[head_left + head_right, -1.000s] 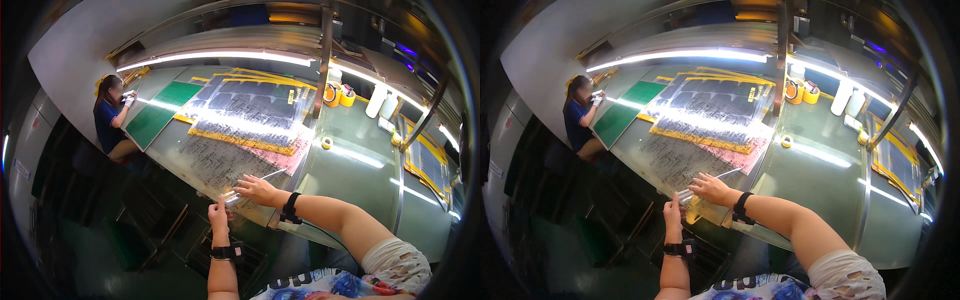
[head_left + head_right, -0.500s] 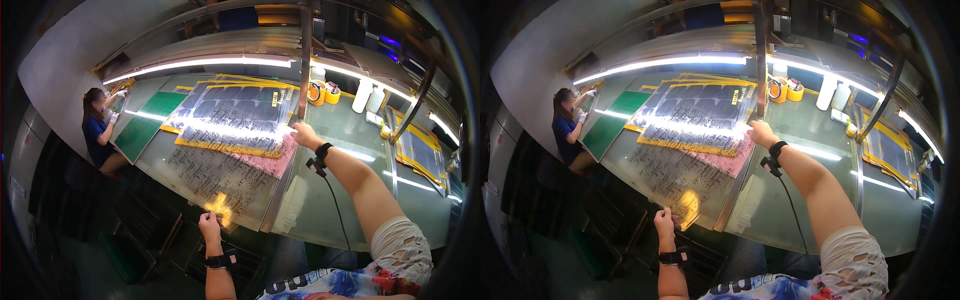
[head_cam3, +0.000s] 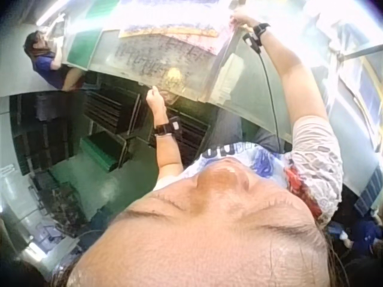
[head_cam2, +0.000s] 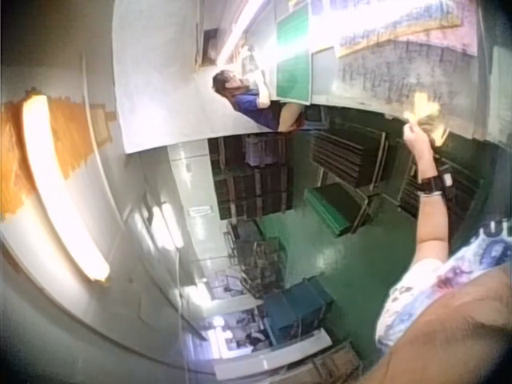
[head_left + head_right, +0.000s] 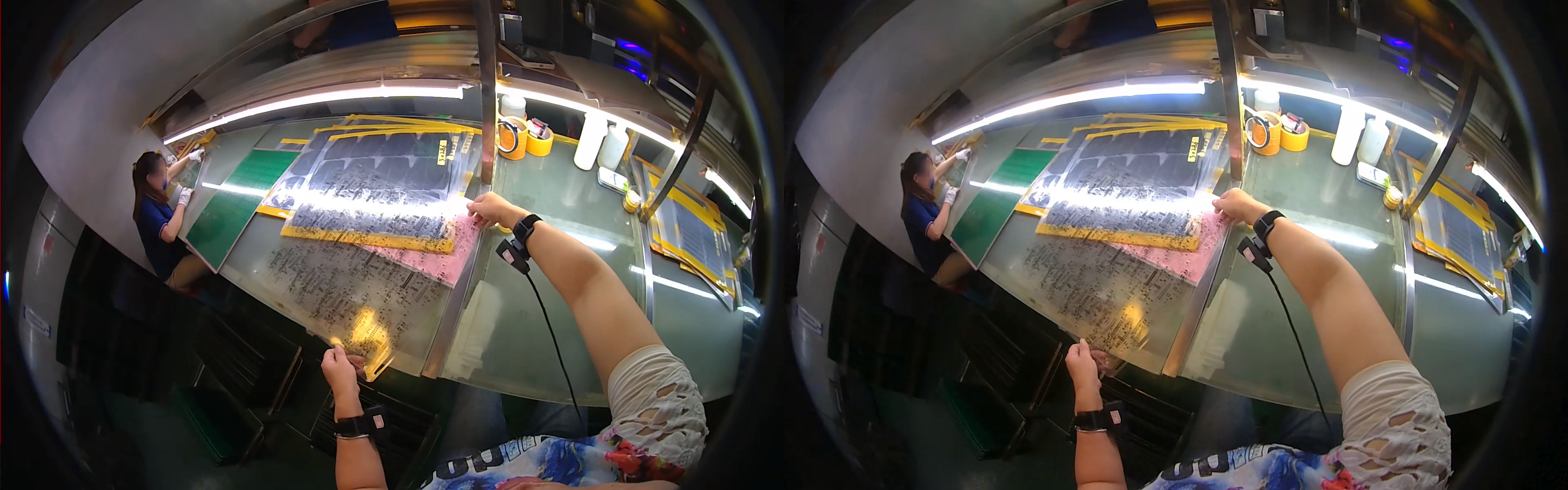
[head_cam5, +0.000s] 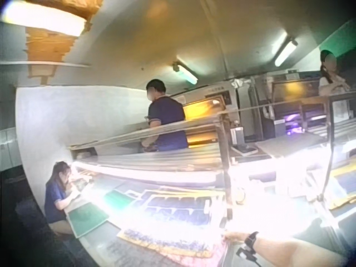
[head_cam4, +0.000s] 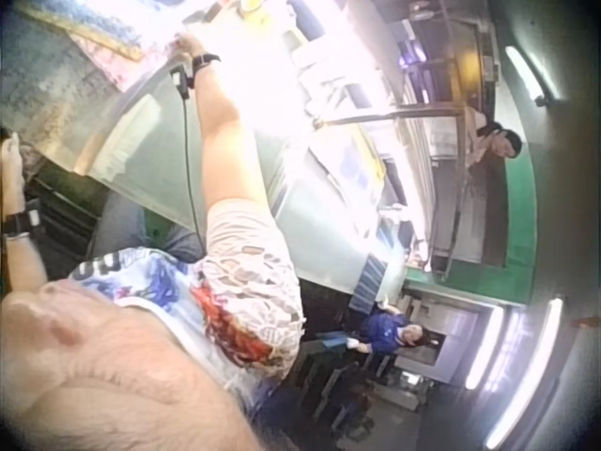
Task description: Inspecting and sorting patterned transparent sheets and mats at an industrial workstation.
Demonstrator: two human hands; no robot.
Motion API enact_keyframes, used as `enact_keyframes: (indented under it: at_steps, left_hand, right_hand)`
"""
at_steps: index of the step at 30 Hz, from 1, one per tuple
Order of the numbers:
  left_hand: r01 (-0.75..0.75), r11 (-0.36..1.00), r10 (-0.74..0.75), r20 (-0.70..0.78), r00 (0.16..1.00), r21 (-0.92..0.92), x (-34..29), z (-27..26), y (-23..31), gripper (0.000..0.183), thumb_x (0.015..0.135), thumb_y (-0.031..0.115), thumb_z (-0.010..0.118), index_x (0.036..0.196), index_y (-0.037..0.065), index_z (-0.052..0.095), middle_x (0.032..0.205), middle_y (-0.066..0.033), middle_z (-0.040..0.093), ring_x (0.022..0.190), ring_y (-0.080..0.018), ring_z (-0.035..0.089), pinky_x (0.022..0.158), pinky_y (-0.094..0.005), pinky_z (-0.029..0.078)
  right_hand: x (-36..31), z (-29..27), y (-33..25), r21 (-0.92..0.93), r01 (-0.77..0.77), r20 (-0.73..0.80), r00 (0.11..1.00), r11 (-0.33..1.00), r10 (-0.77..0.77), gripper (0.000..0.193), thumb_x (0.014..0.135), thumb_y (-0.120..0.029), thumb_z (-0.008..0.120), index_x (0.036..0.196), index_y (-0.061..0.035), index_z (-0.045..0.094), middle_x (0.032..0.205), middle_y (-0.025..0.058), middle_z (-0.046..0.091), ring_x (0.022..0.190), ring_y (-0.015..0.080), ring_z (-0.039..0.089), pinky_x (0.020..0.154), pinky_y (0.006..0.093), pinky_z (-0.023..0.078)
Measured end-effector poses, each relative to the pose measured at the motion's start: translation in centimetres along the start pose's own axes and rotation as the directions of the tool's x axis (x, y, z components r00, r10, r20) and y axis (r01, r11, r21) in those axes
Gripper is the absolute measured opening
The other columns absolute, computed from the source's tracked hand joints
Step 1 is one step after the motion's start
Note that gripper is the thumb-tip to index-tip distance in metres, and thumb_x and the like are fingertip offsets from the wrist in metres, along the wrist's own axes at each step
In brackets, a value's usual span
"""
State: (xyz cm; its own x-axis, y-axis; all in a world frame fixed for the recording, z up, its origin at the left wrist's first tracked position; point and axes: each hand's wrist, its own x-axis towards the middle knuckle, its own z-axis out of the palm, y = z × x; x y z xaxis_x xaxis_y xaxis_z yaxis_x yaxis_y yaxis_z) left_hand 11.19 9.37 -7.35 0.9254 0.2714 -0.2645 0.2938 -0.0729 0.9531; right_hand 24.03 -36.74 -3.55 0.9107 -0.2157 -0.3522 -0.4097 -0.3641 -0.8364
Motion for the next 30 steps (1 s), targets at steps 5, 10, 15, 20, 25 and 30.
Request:
enact_keyframes:
  at_steps: [5,10,15,20,25,30]
  left_hand:
    - [-0.005,0.999,0.003,0.046,0.999,0.036,-0.1,-1.2,0.6,0.024,0.098,0.019,0.043,0.082,0.003,0.048,0.056,-0.0099,0.058,0.042,-0.0159,0.054,0.037,-0.0271,0.041]
    - [0.003,0.994,-0.01,0.072,0.997,0.105,0.4,-2.7,0.7,0.022,0.098,0.018,0.044,0.083,0.002,0.049,0.056,-0.01,0.058,0.042,-0.0161,0.054,0.037,-0.0279,0.042]
    - [0.03,0.999,-0.027,0.077,0.997,-0.042,0.2,-2.3,1.4,0.017,0.096,0.019,0.047,0.091,0.002,0.049,0.068,-0.0118,0.062,0.048,-0.0186,0.059,0.041,-0.0299,0.047]
    - [-0.091,0.978,0.097,0.024,0.995,-0.186,1.7,-1.4,0.9,0.012,0.095,0.013,0.051,0.102,0.005,0.045,0.083,-0.0132,0.065,0.057,-0.0211,0.063,0.051,-0.0314,0.051]
    - [-0.113,0.977,0.115,-0.003,0.993,-0.181,1.5,0.8,3.1,0.01,0.096,0.013,0.047,0.103,0.007,0.044,0.085,-0.0137,0.067,0.058,-0.0209,0.064,0.05,-0.0301,0.05]
    - [-0.167,0.963,0.164,-0.03,0.986,-0.214,1.7,1.8,3.5,0.011,0.095,0.012,0.05,0.102,0.006,0.046,0.083,-0.0104,0.066,0.062,-0.0169,0.063,0.051,-0.0282,0.049]
  right_hand:
    - [-0.5,1.3,-1.0,0.171,-0.048,0.038,0.998,0.984,0.042,0.039,0.085,-0.036,0.062,0.095,0.002,0.065,0.079,0.0096,0.064,0.066,0.0192,0.063,0.054,0.0302,0.052]
    - [-0.6,1.5,-1.3,-0.017,-0.008,0.14,0.99,1.0,0.01,0.031,0.085,-0.031,0.062,0.095,-0.0017,0.065,0.07,0.0043,0.06,0.058,0.0124,0.056,0.05,0.0256,0.046]
    - [-2.2,2.9,-3.0,-0.096,0.223,0.105,0.971,0.97,-0.212,0.019,0.086,-0.02,0.06,0.084,-0.0016,0.063,0.061,0.0034,0.057,0.052,0.0127,0.058,0.045,0.0284,0.045]
    - [-6.2,5.7,-7.2,-0.487,0.624,-0.056,0.676,0.611,-0.735,0.013,0.086,-0.017,0.055,0.09,-0.0061,0.06,0.077,0.0186,0.062,0.071,0.0386,0.059,0.062,0.0435,0.047]
    - [-10.2,5.4,-10.5,-0.472,0.746,-0.12,0.474,0.471,-0.872,0.01,0.087,-0.013,0.054,0.09,-0.0059,0.06,0.076,0.0167,0.063,0.071,0.0361,0.061,0.061,0.042,0.047]
    - [-12.8,3.6,-12.1,-0.404,0.768,-0.155,0.478,0.497,-0.864,0.01,0.086,-0.01,0.056,0.094,-0.0053,0.062,0.073,0.0147,0.063,0.064,0.0327,0.061,0.058,0.0374,0.048]
